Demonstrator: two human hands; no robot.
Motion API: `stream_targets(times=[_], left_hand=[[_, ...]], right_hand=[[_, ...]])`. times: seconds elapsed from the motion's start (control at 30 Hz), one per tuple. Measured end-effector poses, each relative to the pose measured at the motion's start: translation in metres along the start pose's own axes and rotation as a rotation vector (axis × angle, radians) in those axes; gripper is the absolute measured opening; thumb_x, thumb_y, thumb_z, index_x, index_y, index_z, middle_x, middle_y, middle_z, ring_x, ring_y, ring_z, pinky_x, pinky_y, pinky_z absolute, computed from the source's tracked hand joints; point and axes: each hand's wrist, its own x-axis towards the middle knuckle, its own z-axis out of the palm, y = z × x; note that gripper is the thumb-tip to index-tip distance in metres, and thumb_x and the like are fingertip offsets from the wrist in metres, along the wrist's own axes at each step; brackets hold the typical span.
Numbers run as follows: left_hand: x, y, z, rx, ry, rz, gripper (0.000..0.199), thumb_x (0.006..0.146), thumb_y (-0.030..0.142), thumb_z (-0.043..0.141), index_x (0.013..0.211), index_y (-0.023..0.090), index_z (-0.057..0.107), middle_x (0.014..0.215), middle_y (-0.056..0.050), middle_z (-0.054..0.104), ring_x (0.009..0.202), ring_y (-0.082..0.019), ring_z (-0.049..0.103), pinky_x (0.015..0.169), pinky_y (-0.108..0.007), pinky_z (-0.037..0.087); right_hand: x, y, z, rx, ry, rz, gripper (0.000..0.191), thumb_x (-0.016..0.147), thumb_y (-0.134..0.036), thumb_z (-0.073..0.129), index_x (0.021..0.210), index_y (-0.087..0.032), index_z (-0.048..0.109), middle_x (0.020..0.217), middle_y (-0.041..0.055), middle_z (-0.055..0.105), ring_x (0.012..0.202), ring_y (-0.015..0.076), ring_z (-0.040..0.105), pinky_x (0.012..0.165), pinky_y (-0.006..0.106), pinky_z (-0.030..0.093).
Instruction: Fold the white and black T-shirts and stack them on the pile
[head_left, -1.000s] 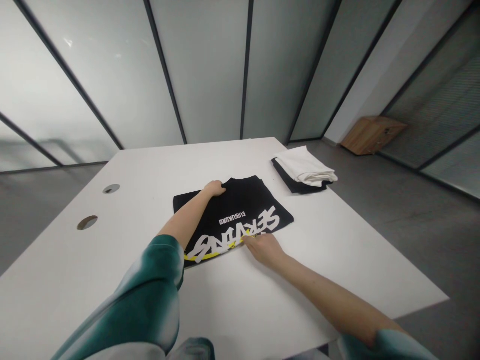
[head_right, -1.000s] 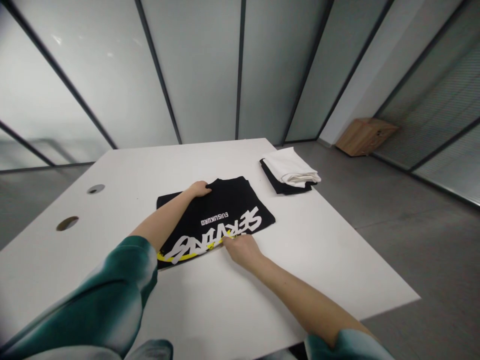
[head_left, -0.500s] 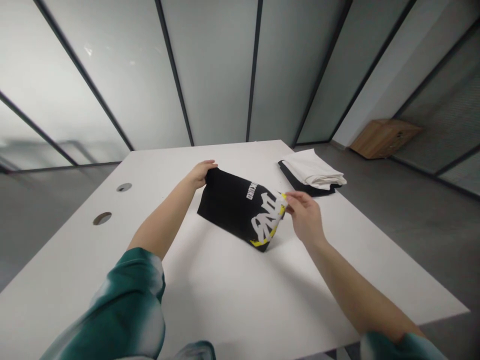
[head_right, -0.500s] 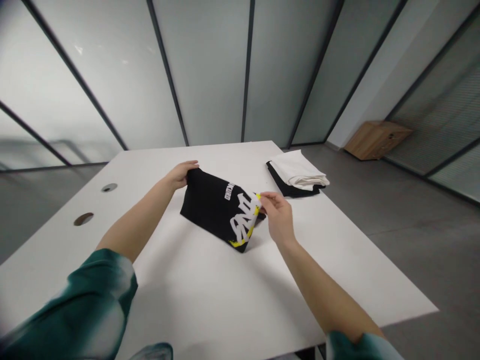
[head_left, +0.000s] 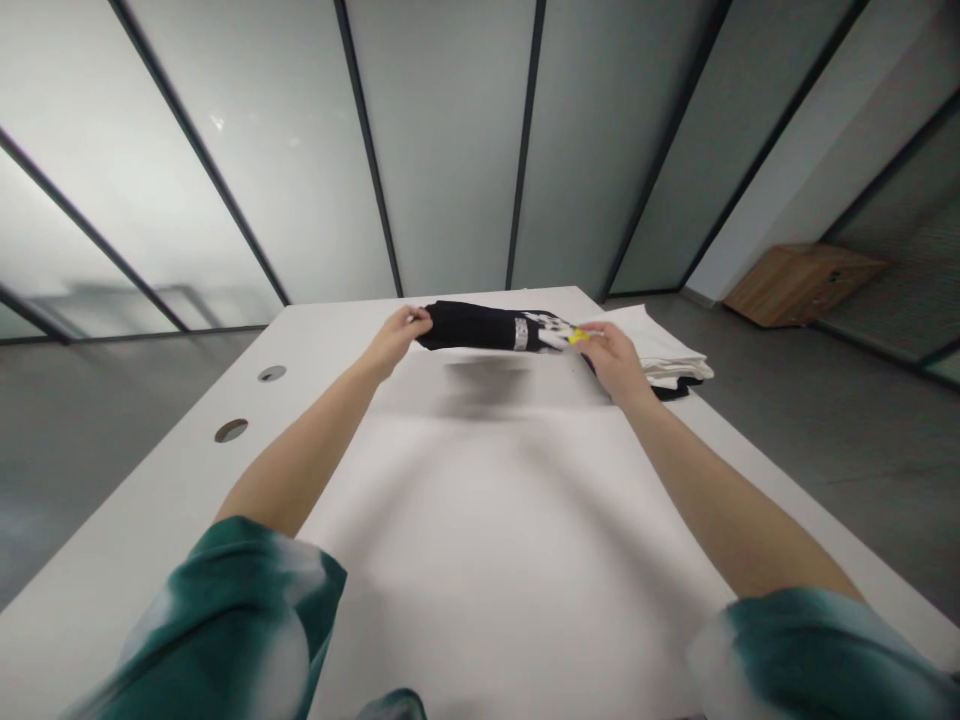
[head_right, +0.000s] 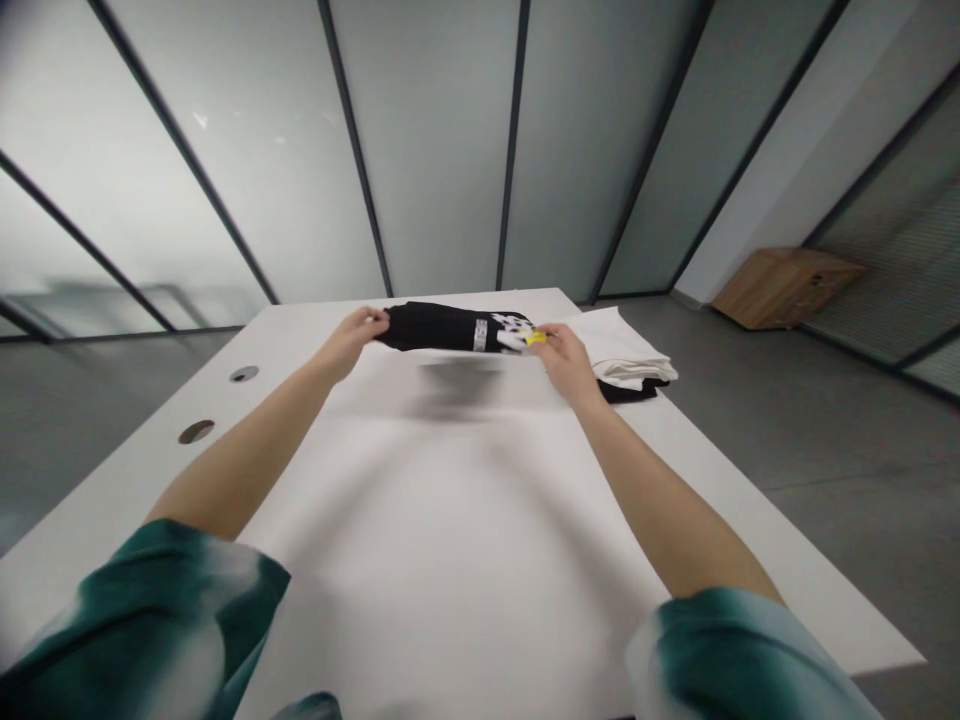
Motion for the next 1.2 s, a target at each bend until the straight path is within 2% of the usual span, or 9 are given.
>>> stream_targets(times=[0.1, 0.13, 0.17, 0.23, 0.33, 0.43, 0.57, 0.77, 1.2], left_hand=[[-0.077, -0.035, 0.000, 0.138, -0.425, -0.153, 0.027, 0.080, 0.044, 0.059, 0.088, 0.019, 0.064, 0.089, -0.004, 0.069, 0.090, -0.022, 0.064, 0.085, -0.037, 0.051], [-0.095, -0.046, 0.000, 0.198, -0.515, -0.212, 0.028, 0.079, 0.045, 0.059, 0.090, 0.020, 0.065, 0.090, -0.004, 0.070, 0.088, -0.022, 0.065, 0.082, -0.036, 0.052], [-0.109, -0.055, 0.000, 0.271, -0.494, -0.261, 0.027, 0.079, 0.044, 0.059, 0.092, 0.021, 0.064, 0.093, -0.005, 0.070, 0.087, -0.022, 0.066, 0.081, -0.036, 0.053], [-0.120, -0.066, 0.005, 0.422, -0.315, -0.276, 0.028, 0.083, 0.041, 0.055, 0.102, 0.021, 0.062, 0.105, -0.008, 0.070, 0.094, -0.024, 0.067, 0.084, -0.038, 0.053], [-0.115, -0.069, 0.019, 0.574, -0.108, -0.112, 0.035, 0.087, 0.037, 0.051, 0.116, 0.019, 0.058, 0.122, -0.011, 0.065, 0.113, -0.026, 0.062, 0.099, -0.041, 0.049], [-0.110, -0.070, 0.039, 0.649, -0.131, 0.057, 0.040, 0.089, 0.036, 0.051, 0.125, 0.018, 0.057, 0.133, -0.013, 0.060, 0.129, -0.026, 0.051, 0.112, -0.042, 0.040], [-0.112, -0.084, 0.052, 0.706, -0.233, 0.051, 0.042, 0.091, 0.036, 0.050, 0.128, 0.019, 0.059, 0.143, -0.012, 0.055, 0.136, -0.026, 0.047, 0.117, -0.043, 0.035], [-0.113, -0.101, 0.048, 0.662, -0.265, 0.029, 0.044, 0.091, 0.040, 0.049, 0.129, 0.022, 0.061, 0.145, -0.008, 0.055, 0.133, -0.026, 0.051, 0.116, -0.045, 0.037], [-0.116, -0.099, 0.046, 0.636, -0.266, 0.012, 0.044, 0.091, 0.040, 0.050, 0.130, 0.021, 0.061, 0.146, -0.009, 0.054, 0.134, -0.026, 0.051, 0.116, -0.045, 0.037]], right_hand=[[-0.056, 0.024, -0.006, -0.221, -0.311, 0.087, 0.037, 0.083, -0.042, 0.062, 0.112, -0.020, 0.067, 0.079, 0.0049, 0.074, 0.071, 0.0205, 0.066, 0.066, 0.030, 0.050], [-0.068, 0.031, -0.007, -0.284, -0.355, 0.091, 0.038, 0.084, -0.042, 0.061, 0.114, -0.020, 0.067, 0.082, 0.0060, 0.075, 0.075, 0.0216, 0.068, 0.069, 0.031, 0.050], [-0.076, 0.038, -0.007, -0.340, -0.372, 0.099, 0.037, 0.085, -0.042, 0.059, 0.113, -0.020, 0.068, 0.083, 0.0067, 0.076, 0.076, 0.0222, 0.068, 0.070, 0.032, 0.050], [-0.080, 0.046, -0.003, -0.411, -0.354, 0.092, 0.035, 0.088, -0.041, 0.053, 0.110, -0.019, 0.069, 0.084, 0.0074, 0.076, 0.076, 0.0223, 0.069, 0.072, 0.032, 0.049], [-0.067, 0.050, 0.016, -0.455, -0.305, 0.040, 0.032, 0.090, -0.037, 0.047, 0.106, -0.019, 0.069, 0.088, 0.0074, 0.075, 0.078, 0.0218, 0.068, 0.074, 0.033, 0.049], [-0.054, 0.057, 0.042, -0.512, -0.278, -0.071, 0.032, 0.089, -0.031, 0.048, 0.108, -0.018, 0.069, 0.105, 0.0107, 0.073, 0.094, 0.0242, 0.066, 0.085, 0.035, 0.049], [-0.052, 0.078, 0.063, -0.598, -0.272, -0.119, 0.031, 0.087, -0.027, 0.050, 0.108, -0.015, 0.069, 0.114, 0.0144, 0.068, 0.108, 0.0261, 0.060, 0.096, 0.038, 0.045], [-0.055, 0.104, 0.063, -0.532, -0.248, -0.097, 0.031, 0.087, -0.028, 0.050, 0.107, -0.015, 0.069, 0.112, 0.0132, 0.067, 0.106, 0.0238, 0.060, 0.097, 0.036, 0.045], [-0.056, 0.100, 0.060, -0.487, -0.225, -0.060, 0.034, 0.086, -0.032, 0.048, 0.110, -0.017, 0.068, 0.113, 0.0126, 0.069, 0.106, 0.0255, 0.061, 0.097, 0.039, 0.046]])
